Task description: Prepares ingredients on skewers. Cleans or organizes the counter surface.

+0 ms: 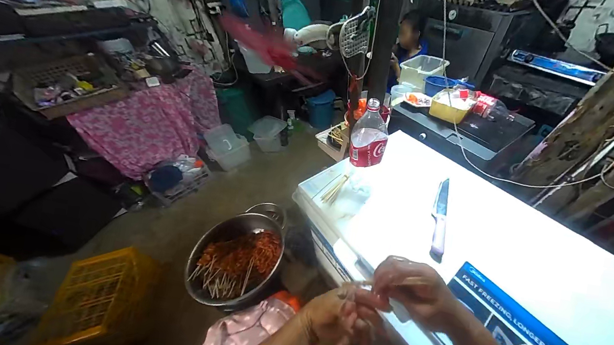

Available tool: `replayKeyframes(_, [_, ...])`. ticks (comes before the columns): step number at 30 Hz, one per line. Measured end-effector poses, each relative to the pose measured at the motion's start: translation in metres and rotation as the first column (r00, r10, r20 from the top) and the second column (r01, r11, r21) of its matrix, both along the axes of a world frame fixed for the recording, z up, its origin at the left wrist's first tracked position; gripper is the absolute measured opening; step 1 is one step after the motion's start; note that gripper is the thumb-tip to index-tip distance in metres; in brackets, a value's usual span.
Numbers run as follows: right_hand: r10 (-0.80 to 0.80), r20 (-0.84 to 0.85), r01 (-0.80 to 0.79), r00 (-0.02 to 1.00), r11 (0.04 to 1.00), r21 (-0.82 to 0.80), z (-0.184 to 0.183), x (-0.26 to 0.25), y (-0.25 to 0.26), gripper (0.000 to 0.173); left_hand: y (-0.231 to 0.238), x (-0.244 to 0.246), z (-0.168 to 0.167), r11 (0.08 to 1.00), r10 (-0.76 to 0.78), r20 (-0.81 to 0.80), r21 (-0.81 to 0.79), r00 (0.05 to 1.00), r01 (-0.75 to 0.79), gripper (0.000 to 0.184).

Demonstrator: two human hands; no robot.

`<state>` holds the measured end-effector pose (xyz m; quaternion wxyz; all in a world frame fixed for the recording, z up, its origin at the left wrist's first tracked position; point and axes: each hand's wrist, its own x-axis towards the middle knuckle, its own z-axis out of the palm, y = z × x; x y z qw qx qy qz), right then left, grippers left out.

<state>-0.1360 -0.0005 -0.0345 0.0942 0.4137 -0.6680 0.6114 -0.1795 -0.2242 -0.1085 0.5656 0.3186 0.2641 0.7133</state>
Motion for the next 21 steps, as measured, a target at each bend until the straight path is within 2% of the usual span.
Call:
replayKeyframes(1, [-0.075,-0.089,0.073,0.993,0.997,-0.028,-0.003,0.000,-0.004,0.010,0.004,0.005,-0.001,0.995,0.035,0.082,0.088,0.996,-0.042,0.047])
replayKeyframes(2, [-0.156,-0.176,0.157,0.972,0.988,-0.005,-0.005,0.001,-0.007,0.010,0.007,0.010,0.001,0.990,0.090,0.126,0.097,0.988,-0.102,0.045])
replayKeyframes(3, [-0.237,-0.272,0.262,0.933,0.963,0.058,-0.006,0.003,-0.009,0.010,0.008,0.014,0.008,0.984,0.172,0.111,0.032,0.979,-0.176,0.043])
replayKeyframes(4, [-0.306,-0.360,0.373,0.881,0.919,0.131,-0.007,0.005,-0.011,0.011,0.009,0.018,0.019,0.947,0.307,0.012,-0.109,0.952,-0.304,0.034])
replayKeyframes(5, [-0.371,-0.429,0.484,0.823,0.854,0.191,-0.008,0.005,-0.014,0.012,0.011,0.023,0.034,0.829,0.443,-0.237,-0.259,0.864,-0.496,0.023])
replayKeyframes(6, [-0.434,-0.462,0.578,0.773,0.782,0.233,-0.009,0.004,-0.017,0.011,0.014,0.025,0.046,0.649,0.432,-0.615,-0.296,0.660,-0.701,0.022])
replayKeyframes(7, [-0.499,-0.453,0.644,0.739,0.722,0.254,-0.012,0.002,-0.021,0.012,0.018,0.025,0.050,0.469,0.265,-0.910,-0.167,0.318,-0.867,0.036])
replayKeyframes(8, [-0.563,-0.394,0.674,0.726,0.696,0.247,-0.015,0.000,-0.024,0.013,0.020,0.023,0.050,0.389,0.074,-0.997,0.044,-0.016,-0.920,0.056])
replayKeyframes(9, [-0.619,-0.263,0.670,0.740,0.712,0.209,-0.017,-0.002,-0.026,0.013,0.022,0.019,0.045,0.376,-0.037,-0.964,0.229,-0.262,-0.898,0.070])
replayKeyframes(10, [-0.640,-0.041,0.639,0.768,0.759,0.120,-0.017,-0.002,-0.029,0.013,0.023,0.015,0.041,0.387,-0.066,-0.911,0.352,-0.407,-0.852,0.077])
replayKeyframes(11, [-0.582,0.248,0.601,0.775,0.799,0.000,-0.011,-0.003,-0.030,0.013,0.023,0.011,0.035,0.403,-0.040,-0.858,0.456,-0.513,-0.794,0.077])
replayKeyframes(12, [-0.435,0.546,0.582,0.716,0.804,-0.124,0.000,-0.004,-0.029,0.012,0.022,0.007,0.032,0.415,0.008,-0.804,0.543,-0.594,-0.730,0.071])
replayKeyframes(13, [-0.235,0.758,0.579,0.609,0.785,-0.221,0.011,-0.007,-0.023,0.012,0.019,0.004,0.032,0.418,0.065,-0.752,0.617,-0.656,-0.666,0.063])
replayKeyframes(14, [-0.056,0.867,0.555,0.495,0.788,-0.266,0.019,-0.011,-0.014,0.014,0.016,0.002,0.034,0.425,0.112,-0.704,0.672,-0.701,-0.607,0.053])
replayKeyframes(15, [0.070,0.905,0.474,0.418,0.834,-0.284,0.022,-0.014,-0.003,0.017,0.013,-0.001,0.038,0.436,0.146,-0.661,0.710,-0.736,-0.553,0.044])
replayKeyframes(16, [0.127,0.913,0.334,0.389,0.904,-0.268,0.020,-0.017,0.007,0.018,0.010,-0.002,0.041,0.456,0.170,-0.644,0.723,-0.746,-0.520,0.039])
replayKeyframes(17, [0.111,0.905,0.173,0.410,0.965,-0.197,0.020,-0.019,0.014,0.018,0.009,-0.002,0.044,0.478,0.179,-0.641,0.720,-0.747,-0.504,0.036])
replayKeyframes(18, [0.041,0.872,0.039,0.487,0.997,-0.068,0.021,-0.020,0.017,0.015,0.009,-0.002,0.047,0.497,0.171,-0.677,0.687,-0.716,-0.530,0.037])
replayKeyframes(19, [-0.086,0.782,-0.015,0.618,0.992,0.122,0.025,-0.020,0.017,0.011,0.010,0.000,0.050,0.523,0.143,-0.775,0.587,-0.616,-0.617,0.040])
replayKeyframes(20, [-0.204,0.619,-0.005,0.758,0.948,0.319,0.030,-0.017,0.015,0.010,0.008,0.002,0.056,0.561,0.083,-0.917,0.366,-0.390,-0.742,0.050])
replayKeyframes(21, [-0.236,0.446,0.024,0.863,0.903,0.430,0.034,-0.012,0.013,0.013,0.006,0.001,0.067,0.589,0.008,-0.999,0.038,-0.041,-0.807,0.062])
